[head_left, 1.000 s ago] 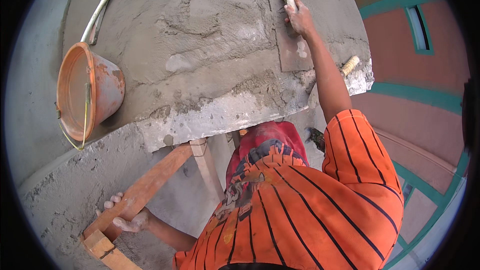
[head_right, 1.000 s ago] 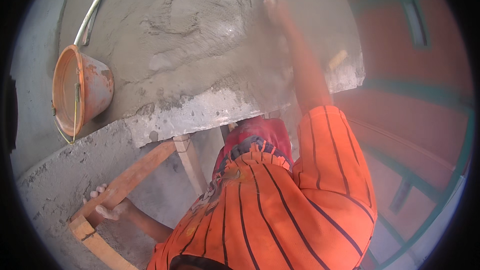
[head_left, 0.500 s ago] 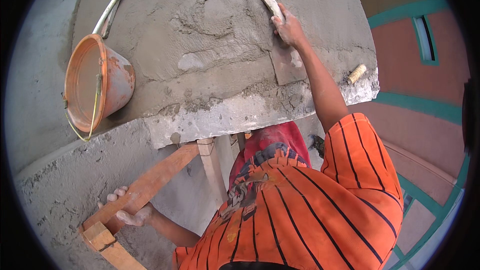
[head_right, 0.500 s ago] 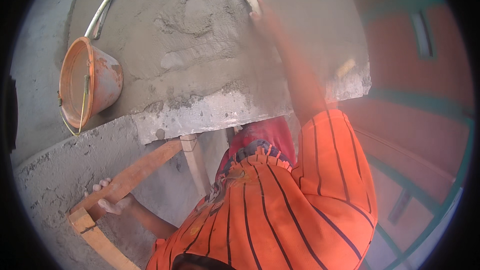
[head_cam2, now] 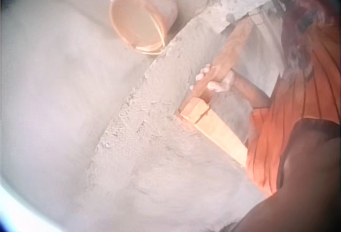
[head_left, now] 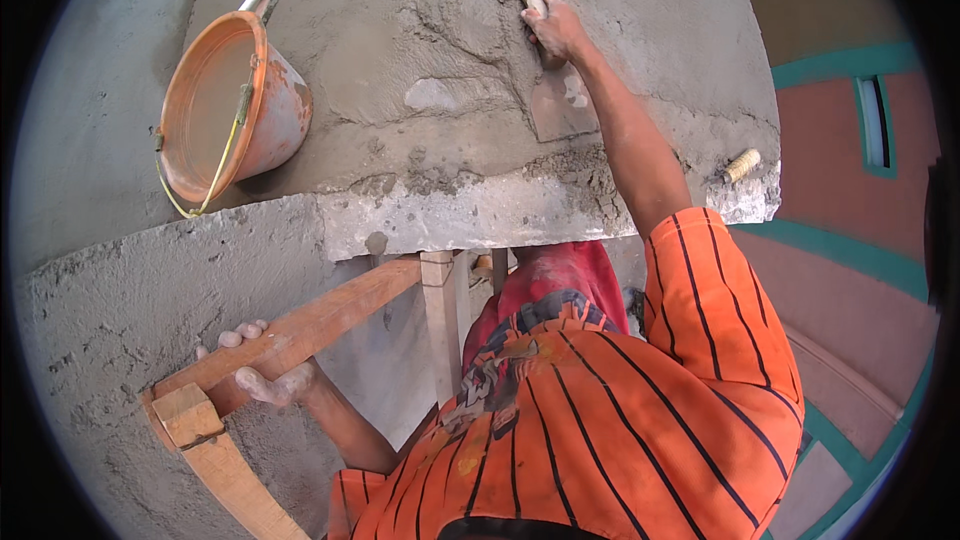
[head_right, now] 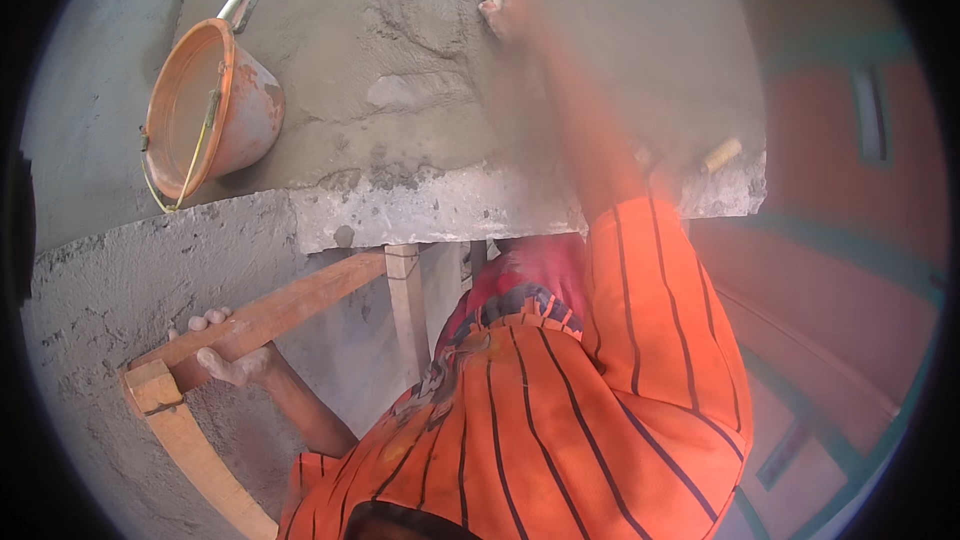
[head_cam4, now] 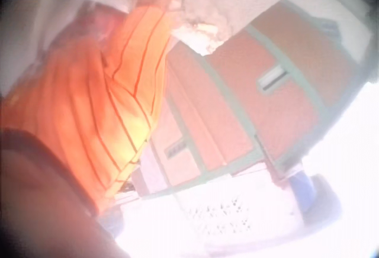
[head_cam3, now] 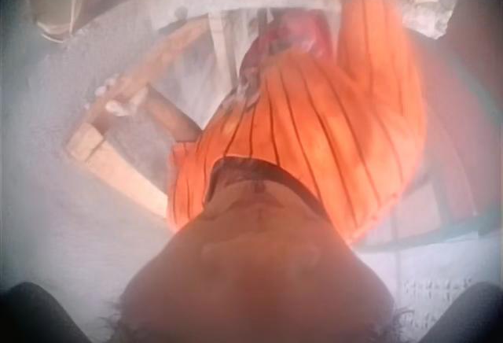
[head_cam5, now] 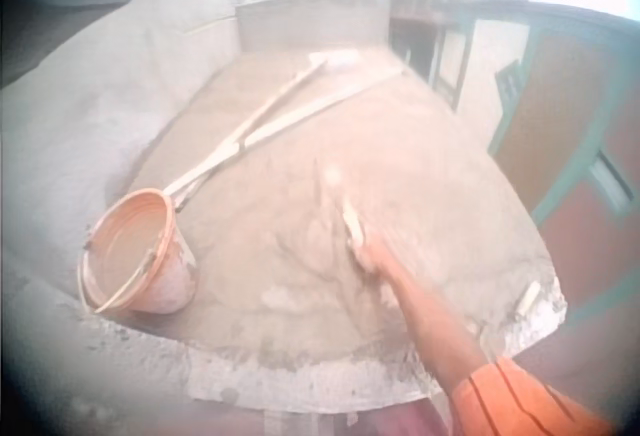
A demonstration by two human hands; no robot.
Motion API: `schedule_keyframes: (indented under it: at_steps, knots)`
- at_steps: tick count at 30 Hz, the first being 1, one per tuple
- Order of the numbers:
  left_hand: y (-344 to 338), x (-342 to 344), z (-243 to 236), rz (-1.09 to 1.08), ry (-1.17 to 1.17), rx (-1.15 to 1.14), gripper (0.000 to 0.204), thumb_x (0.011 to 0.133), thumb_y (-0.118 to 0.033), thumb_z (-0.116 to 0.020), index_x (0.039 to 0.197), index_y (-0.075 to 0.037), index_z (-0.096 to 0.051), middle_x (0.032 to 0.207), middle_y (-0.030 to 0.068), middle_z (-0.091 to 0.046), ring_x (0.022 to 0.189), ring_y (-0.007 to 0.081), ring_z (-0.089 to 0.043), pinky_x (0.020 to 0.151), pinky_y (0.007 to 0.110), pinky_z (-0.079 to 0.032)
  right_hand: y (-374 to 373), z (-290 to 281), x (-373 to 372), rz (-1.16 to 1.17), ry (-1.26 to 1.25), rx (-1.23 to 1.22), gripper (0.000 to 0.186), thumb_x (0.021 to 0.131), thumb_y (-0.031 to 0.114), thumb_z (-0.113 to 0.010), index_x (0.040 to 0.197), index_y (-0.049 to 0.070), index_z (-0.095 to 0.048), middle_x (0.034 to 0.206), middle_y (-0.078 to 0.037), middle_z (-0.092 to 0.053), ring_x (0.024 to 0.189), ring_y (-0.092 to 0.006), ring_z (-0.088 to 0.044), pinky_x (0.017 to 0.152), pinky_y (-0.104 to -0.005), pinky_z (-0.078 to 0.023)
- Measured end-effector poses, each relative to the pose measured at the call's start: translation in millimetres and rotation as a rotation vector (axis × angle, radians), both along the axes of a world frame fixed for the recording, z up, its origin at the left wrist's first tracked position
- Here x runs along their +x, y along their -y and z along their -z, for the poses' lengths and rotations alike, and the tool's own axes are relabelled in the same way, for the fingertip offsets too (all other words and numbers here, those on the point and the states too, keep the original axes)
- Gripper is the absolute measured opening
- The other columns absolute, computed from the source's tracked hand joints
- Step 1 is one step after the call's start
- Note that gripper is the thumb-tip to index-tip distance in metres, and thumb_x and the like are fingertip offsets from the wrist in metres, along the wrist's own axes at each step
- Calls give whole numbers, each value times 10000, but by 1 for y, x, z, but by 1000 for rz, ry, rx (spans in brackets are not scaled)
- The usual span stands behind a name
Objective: The person scoops wet concrete from a bucket and spreads it onto a curved concrete surface using a trowel. They repeatedly smooth and level the surface with a wooden float and a trowel, working along the edge and across the face of the structure.
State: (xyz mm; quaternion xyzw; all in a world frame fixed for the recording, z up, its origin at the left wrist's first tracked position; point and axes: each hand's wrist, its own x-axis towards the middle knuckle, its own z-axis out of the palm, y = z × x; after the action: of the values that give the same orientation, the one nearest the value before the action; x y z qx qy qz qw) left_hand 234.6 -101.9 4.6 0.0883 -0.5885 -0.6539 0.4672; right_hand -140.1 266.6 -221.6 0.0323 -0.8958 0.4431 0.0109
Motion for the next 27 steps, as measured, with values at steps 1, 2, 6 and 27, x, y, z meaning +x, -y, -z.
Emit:
schedule_keyframes:
  at_steps: [1,2,6,27]
  knots:
    - [-2,1,-2,-18,8,15,585,828,-277,-608,1320,-103,-343,933,61,-554,774,165,-584,711,304,-536,5,2,21,-14,10,32,609,896,149,-594,1438,51,-336,801,-86,-609,557,-127,-548,549,-294,-461]
    - [-2,3,-1,-39,18,30,590,827,-277,-611,1323,-107,-341,932,59,-550,764,162,-580,704,304,-537,11,-1,38,-14,30,34,609,897,144,-592,1440,50,-334,804,-86,-607,557,-126,-547,546,-290,-460]
    - [1,4,4,-46,-33,1,621,822,-268,-614,1344,-108,-318,954,63,-548,768,163,-579,709,302,-538,26,-11,65,6,66,-29,613,897,132,-588,1444,43,-325,827,-94,-609,567,-123,-547,545,-288,-462]
    - [4,4,8,-66,6,-47,623,814,-254,-571,1346,-95,-291,980,74,-528,828,158,-569,718,296,-532,33,-36,97,-446,193,3,628,895,143,-600,1463,150,-332,1017,-96,-551,786,-152,-505,719,-314,-464]
